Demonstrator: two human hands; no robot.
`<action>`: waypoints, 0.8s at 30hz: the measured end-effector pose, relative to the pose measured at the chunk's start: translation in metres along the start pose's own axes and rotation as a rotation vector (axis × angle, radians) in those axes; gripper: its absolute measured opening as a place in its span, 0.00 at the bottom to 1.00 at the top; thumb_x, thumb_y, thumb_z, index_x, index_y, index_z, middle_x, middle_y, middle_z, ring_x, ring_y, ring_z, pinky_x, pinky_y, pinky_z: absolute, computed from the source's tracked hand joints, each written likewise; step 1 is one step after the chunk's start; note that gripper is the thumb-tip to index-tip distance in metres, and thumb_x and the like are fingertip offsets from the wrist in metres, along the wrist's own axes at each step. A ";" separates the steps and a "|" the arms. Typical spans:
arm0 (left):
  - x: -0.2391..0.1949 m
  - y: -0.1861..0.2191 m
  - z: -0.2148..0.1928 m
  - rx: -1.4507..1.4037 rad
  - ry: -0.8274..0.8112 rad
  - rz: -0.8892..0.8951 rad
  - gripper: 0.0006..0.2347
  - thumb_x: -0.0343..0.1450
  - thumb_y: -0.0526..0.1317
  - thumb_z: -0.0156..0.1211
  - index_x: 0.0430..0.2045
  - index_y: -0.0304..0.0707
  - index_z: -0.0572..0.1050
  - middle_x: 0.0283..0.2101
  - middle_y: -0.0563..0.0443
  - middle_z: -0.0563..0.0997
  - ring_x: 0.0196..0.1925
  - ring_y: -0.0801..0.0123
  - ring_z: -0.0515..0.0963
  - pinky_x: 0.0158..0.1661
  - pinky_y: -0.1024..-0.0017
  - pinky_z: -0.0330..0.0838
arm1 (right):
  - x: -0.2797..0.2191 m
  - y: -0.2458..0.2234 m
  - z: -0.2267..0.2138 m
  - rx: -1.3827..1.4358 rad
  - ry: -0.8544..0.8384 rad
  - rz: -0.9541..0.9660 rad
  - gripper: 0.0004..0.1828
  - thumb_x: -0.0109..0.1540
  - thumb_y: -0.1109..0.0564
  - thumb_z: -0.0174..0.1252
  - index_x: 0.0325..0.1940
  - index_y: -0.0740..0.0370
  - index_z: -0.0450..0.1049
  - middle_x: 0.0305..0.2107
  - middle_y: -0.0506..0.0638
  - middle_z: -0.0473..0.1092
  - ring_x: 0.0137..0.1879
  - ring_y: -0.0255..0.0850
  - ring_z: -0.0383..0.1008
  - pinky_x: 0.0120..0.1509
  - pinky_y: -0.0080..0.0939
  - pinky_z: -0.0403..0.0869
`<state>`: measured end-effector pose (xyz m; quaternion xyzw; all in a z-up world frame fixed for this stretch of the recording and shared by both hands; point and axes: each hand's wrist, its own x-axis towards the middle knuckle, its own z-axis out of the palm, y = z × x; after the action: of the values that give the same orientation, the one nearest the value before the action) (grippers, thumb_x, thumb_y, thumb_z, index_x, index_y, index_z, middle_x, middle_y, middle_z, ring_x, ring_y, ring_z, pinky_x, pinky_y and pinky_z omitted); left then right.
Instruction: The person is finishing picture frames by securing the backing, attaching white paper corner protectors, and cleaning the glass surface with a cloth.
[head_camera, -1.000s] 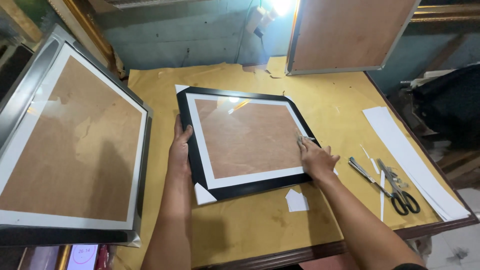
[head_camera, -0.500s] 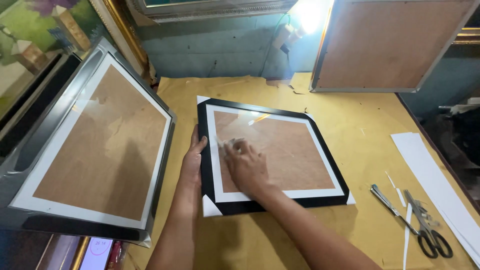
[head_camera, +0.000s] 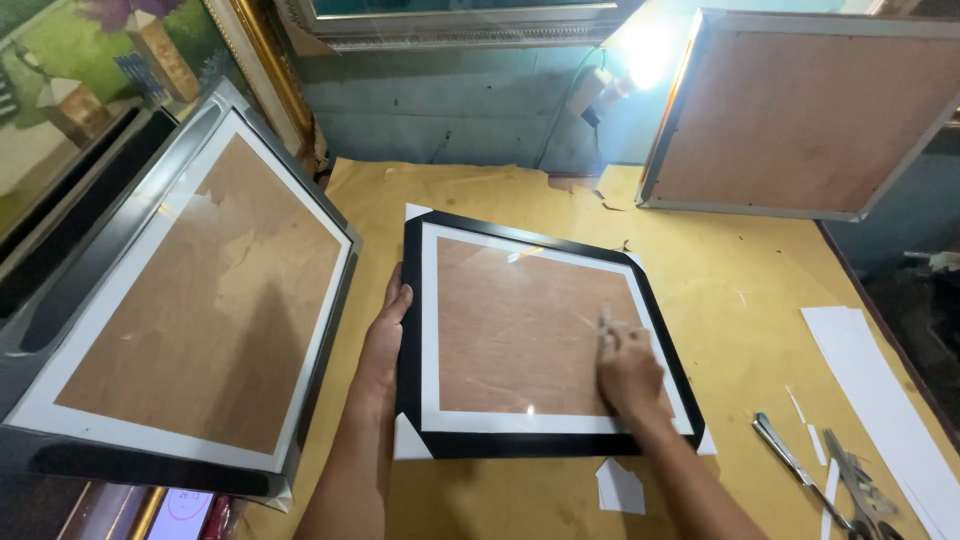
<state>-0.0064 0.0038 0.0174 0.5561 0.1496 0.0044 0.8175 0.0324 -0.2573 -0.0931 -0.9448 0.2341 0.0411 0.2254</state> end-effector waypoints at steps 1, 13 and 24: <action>-0.011 0.010 0.008 -0.025 0.012 -0.030 0.22 0.69 0.42 0.41 0.59 0.60 0.52 0.63 0.54 0.56 0.65 0.63 0.53 0.60 0.67 0.45 | -0.027 -0.022 -0.002 0.010 -0.025 -0.182 0.20 0.59 0.43 0.37 0.52 0.39 0.67 0.42 0.50 0.66 0.49 0.54 0.68 0.50 0.55 0.65; 0.027 -0.010 -0.008 -0.050 -0.052 -0.026 0.28 0.64 0.31 0.46 0.59 0.60 0.51 0.58 0.49 0.62 0.58 0.62 0.62 0.56 0.66 0.55 | 0.040 -0.152 0.023 -0.008 0.159 -0.801 0.16 0.58 0.43 0.38 0.46 0.39 0.68 0.38 0.44 0.66 0.44 0.47 0.71 0.45 0.53 0.62; 0.044 -0.024 -0.018 -0.075 -0.005 -0.096 0.31 0.61 0.28 0.45 0.59 0.62 0.52 0.52 0.48 0.65 0.50 0.64 0.65 0.49 0.73 0.61 | 0.157 -0.011 0.005 -0.245 0.044 -0.263 0.16 0.57 0.40 0.40 0.44 0.28 0.69 0.43 0.41 0.69 0.49 0.43 0.71 0.53 0.55 0.59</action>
<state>0.0272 0.0186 -0.0214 0.5171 0.1739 -0.0307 0.8375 0.1771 -0.3133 -0.1217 -0.9884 0.1064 0.0190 0.1067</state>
